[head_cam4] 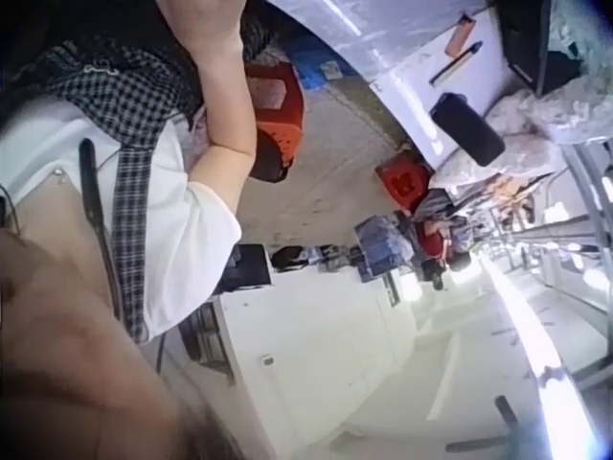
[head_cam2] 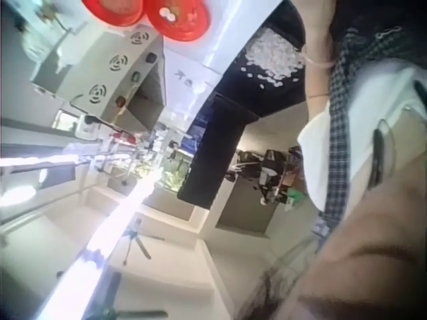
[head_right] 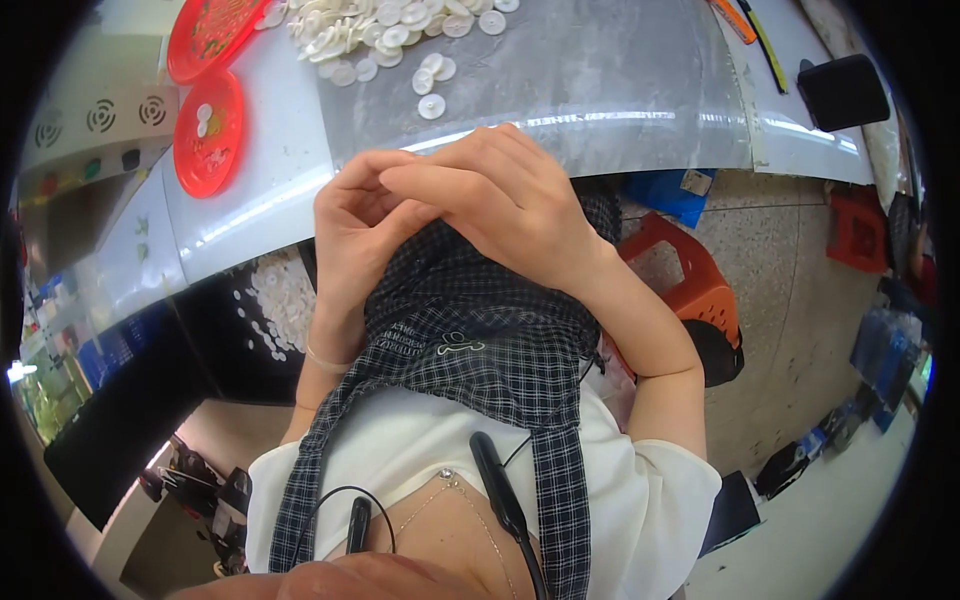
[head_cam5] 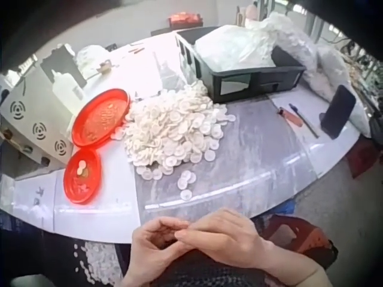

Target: Inspecting and sorting small white plastic toy components at a factory workbench.

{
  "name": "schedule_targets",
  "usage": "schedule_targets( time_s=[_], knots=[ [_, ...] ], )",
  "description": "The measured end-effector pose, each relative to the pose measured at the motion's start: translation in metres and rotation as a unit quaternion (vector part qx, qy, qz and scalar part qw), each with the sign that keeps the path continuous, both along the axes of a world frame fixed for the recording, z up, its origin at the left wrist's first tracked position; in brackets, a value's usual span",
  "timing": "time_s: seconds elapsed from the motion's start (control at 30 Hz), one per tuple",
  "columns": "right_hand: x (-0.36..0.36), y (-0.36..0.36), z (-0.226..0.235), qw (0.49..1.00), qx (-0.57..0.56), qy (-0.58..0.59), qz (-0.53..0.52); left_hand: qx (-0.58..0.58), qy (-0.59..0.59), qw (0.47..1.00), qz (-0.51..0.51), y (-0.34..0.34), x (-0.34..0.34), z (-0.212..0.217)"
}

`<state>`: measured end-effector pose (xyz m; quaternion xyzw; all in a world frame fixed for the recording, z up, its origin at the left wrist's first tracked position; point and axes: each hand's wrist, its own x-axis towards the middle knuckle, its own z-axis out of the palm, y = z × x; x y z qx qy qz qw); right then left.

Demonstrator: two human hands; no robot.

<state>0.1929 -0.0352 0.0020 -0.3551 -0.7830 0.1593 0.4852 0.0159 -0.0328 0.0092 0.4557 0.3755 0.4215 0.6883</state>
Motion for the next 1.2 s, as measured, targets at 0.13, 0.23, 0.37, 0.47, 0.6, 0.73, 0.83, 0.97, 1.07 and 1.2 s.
schedule_targets(
  time_s=[0.13,0.23,0.37,0.47,0.6,0.73,0.83,0.97,1.07,1.2],
  knots=[
    [0.003,0.011,-0.005,0.998,-0.037,0.052,-0.021,0.03,0.028,0.996,0.08,-0.002,-0.006,-0.002],
    [0.007,0.02,-0.012,0.996,-0.068,-0.024,-0.055,0.078,0.048,0.992,0.084,-0.003,-0.012,-0.006],
    [0.004,0.013,-0.02,0.987,-0.057,-0.136,-0.056,0.065,0.042,0.992,0.096,-0.006,-0.016,-0.007],
    [0.004,-0.001,-0.016,0.986,-0.065,-0.151,-0.015,0.08,0.052,0.99,0.103,-0.008,-0.02,-0.009],
    [0.012,-0.016,-0.028,0.99,-0.02,-0.136,0.014,0.023,0.042,0.994,0.103,-0.007,-0.02,-0.004],
    [-0.003,-0.012,-0.021,0.996,-0.081,0.028,-0.007,-0.008,-0.029,0.999,0.041,-0.01,-0.018,-0.006],
    [-0.012,-0.01,-0.006,0.933,-0.284,0.22,0.004,0.032,0.006,0.999,0.015,-0.016,-0.006,-0.011],
    [-0.014,-0.002,-0.001,0.874,-0.375,0.305,0.053,0.141,0.117,0.982,0.041,-0.014,-0.008,-0.014],
    [-0.007,0.011,-0.009,0.899,-0.364,0.232,0.071,0.114,0.068,0.99,0.058,-0.013,-0.008,-0.011],
    [-0.009,0.039,-0.015,0.984,-0.052,-0.108,-0.131,0.09,0.042,0.994,0.051,-0.011,-0.013,-0.012]
  ],
)
